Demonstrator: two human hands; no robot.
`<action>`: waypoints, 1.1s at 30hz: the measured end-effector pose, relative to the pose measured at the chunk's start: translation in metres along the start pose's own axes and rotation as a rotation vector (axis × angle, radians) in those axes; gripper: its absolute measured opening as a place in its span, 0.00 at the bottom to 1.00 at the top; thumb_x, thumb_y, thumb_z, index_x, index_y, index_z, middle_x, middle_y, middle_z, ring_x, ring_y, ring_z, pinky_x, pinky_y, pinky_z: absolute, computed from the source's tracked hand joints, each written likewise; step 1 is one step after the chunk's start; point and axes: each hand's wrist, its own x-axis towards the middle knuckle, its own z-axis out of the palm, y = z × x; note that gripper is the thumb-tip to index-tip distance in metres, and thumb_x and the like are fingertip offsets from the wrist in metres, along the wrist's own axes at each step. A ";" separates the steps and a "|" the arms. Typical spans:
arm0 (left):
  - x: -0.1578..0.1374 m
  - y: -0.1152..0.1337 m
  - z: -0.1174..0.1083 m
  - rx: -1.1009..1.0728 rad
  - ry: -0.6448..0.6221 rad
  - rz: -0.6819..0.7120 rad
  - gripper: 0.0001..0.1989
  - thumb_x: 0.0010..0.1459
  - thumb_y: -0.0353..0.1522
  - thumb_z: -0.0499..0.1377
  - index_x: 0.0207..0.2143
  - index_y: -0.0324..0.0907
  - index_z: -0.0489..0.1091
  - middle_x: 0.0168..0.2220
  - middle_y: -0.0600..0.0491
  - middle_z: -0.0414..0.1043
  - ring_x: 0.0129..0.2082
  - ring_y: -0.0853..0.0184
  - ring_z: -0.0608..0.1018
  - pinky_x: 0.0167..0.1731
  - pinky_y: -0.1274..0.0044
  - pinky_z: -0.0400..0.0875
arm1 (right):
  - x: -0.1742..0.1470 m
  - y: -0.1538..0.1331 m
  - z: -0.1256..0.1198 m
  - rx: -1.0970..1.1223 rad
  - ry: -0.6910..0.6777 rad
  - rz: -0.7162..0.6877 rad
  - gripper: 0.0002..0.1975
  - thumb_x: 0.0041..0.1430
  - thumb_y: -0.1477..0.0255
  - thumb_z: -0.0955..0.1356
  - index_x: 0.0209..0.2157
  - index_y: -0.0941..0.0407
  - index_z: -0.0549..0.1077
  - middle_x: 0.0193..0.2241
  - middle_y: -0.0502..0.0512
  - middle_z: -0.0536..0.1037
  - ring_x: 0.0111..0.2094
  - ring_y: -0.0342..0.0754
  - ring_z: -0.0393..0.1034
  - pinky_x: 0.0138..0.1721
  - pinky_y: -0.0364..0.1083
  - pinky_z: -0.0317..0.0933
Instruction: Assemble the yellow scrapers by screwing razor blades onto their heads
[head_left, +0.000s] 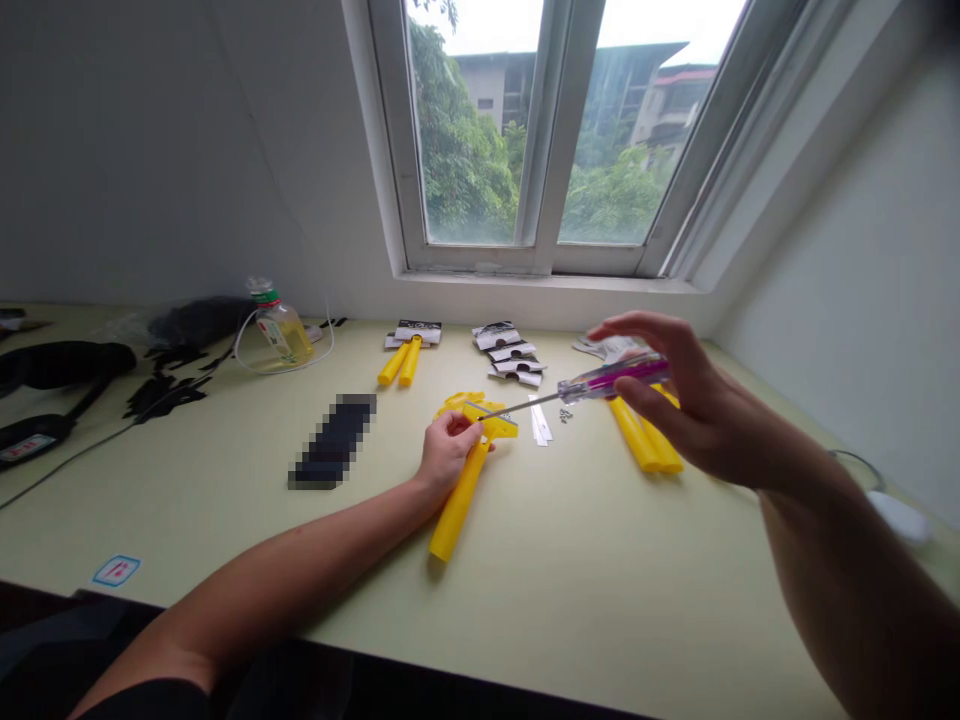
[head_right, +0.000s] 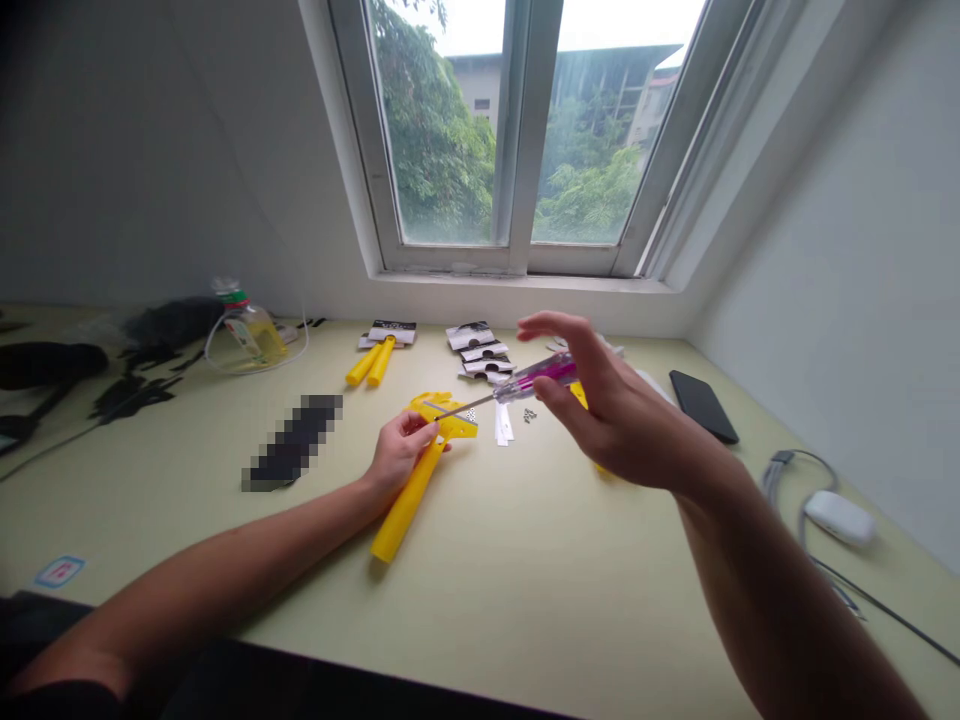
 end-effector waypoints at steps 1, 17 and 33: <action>0.000 0.000 0.000 0.006 -0.010 -0.004 0.15 0.43 0.34 0.70 0.27 0.37 0.67 0.28 0.53 0.71 0.26 0.67 0.76 0.31 0.69 0.79 | 0.000 0.002 -0.001 -0.021 0.021 0.029 0.21 0.65 0.61 0.60 0.56 0.53 0.59 0.39 0.58 0.77 0.32 0.49 0.74 0.33 0.48 0.68; -0.001 0.004 0.002 0.002 -0.006 -0.023 0.15 0.43 0.34 0.69 0.27 0.37 0.67 0.27 0.55 0.69 0.26 0.69 0.75 0.32 0.69 0.79 | 0.002 -0.003 0.001 -0.046 0.038 0.000 0.17 0.62 0.61 0.64 0.49 0.55 0.66 0.37 0.57 0.78 0.32 0.49 0.75 0.32 0.46 0.67; 0.000 0.000 -0.001 -0.003 -0.004 -0.022 0.15 0.44 0.34 0.69 0.29 0.38 0.66 0.31 0.52 0.73 0.30 0.66 0.77 0.30 0.71 0.78 | 0.001 0.008 -0.003 0.015 -0.035 -0.037 0.19 0.61 0.63 0.65 0.52 0.55 0.64 0.42 0.58 0.78 0.36 0.49 0.76 0.36 0.47 0.69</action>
